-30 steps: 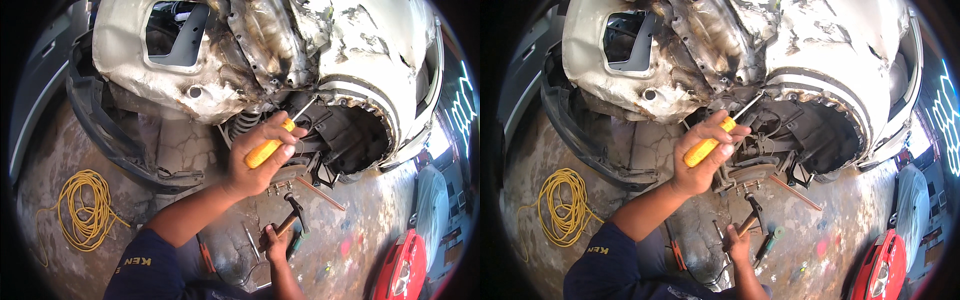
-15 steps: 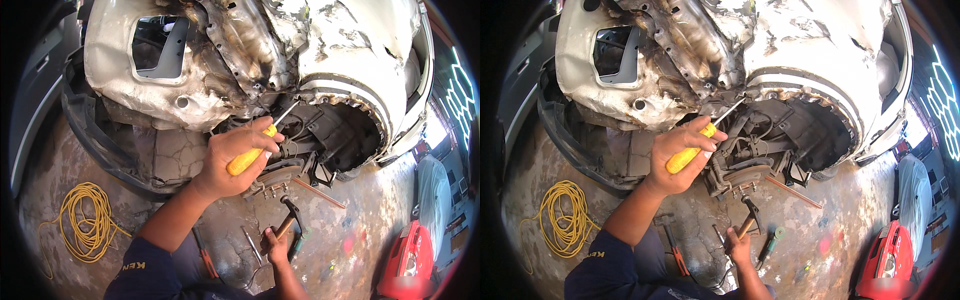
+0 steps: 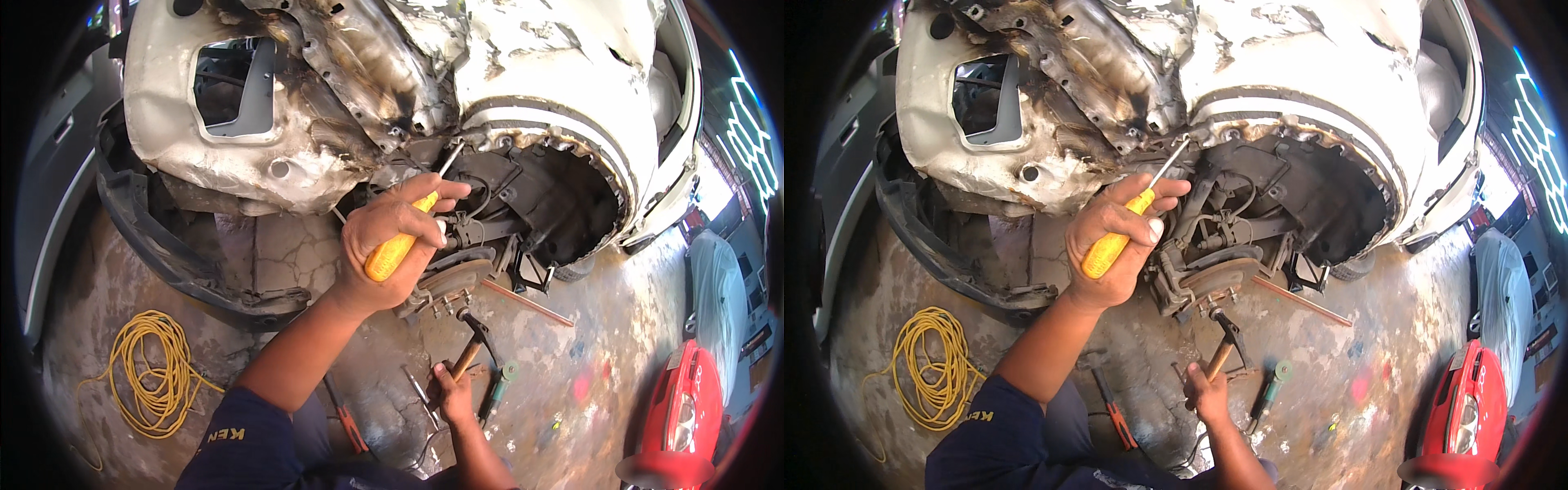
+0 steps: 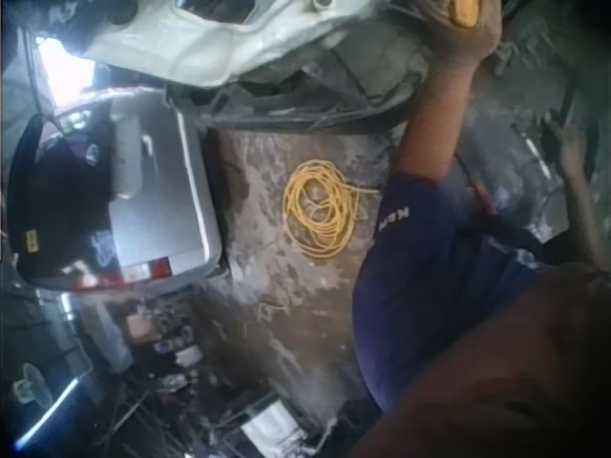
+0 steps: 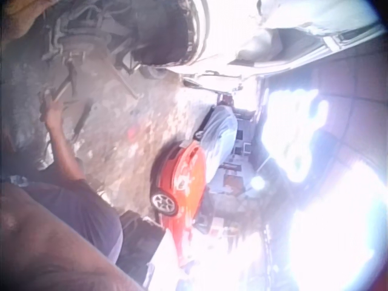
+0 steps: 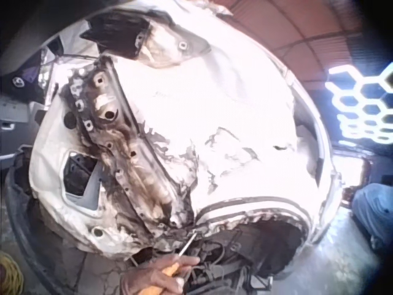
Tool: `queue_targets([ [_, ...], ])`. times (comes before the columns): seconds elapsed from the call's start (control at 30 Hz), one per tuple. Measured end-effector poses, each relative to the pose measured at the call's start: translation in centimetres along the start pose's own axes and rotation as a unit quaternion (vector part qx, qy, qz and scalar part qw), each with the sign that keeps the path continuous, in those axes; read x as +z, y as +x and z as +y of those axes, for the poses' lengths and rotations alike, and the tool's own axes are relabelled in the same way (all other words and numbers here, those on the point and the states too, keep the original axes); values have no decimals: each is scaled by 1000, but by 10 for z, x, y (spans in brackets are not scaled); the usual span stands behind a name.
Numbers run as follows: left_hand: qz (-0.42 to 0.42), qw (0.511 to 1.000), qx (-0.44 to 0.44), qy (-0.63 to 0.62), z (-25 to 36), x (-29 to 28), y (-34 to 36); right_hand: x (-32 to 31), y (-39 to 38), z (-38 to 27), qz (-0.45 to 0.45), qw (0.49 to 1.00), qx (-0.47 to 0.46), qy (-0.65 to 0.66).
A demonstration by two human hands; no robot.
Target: The person removes a metal bracket from the front wheel well of a damaged white car using pliers and a hammer. They then use an angle grinder to cut and smooth the metal around the wheel arch, followed by prying and hammering to reshape the damaged panel.
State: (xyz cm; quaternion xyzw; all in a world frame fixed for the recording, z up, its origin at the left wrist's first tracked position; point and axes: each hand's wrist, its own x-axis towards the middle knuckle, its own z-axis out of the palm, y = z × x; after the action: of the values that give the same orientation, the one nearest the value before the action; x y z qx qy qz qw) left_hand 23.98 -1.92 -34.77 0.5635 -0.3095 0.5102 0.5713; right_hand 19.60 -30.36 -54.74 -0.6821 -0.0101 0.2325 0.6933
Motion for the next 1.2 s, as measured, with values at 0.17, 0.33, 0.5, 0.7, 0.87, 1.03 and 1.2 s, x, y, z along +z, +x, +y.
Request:
queue_targets([
  [0.17,16,984,-120,-134,28,-15,31,1,-11,-3,13,1000,14,-8],
  [0.33,28,938,-179,-295,31,-31,47,-11,-5,-6,-7,1000,-2,21],
  [0.5,14,998,-53,-30,27,9,18,-4,-8,-4,-6,998,-4,67],
  [0.7,-47,987,105,114,-6,15,5,-12,-12,9,-7,995,-16,94],
  [0.87,66,996,56,-30,-3,34,6,-7,-9,6,-28,990,-5,137],
  [1.03,73,957,-171,-223,37,-10,56,-17,-14,12,-13,993,4,121],
  [1.2,47,913,-312,-259,48,-53,112,-5,-10,9,-42,988,13,145],
])
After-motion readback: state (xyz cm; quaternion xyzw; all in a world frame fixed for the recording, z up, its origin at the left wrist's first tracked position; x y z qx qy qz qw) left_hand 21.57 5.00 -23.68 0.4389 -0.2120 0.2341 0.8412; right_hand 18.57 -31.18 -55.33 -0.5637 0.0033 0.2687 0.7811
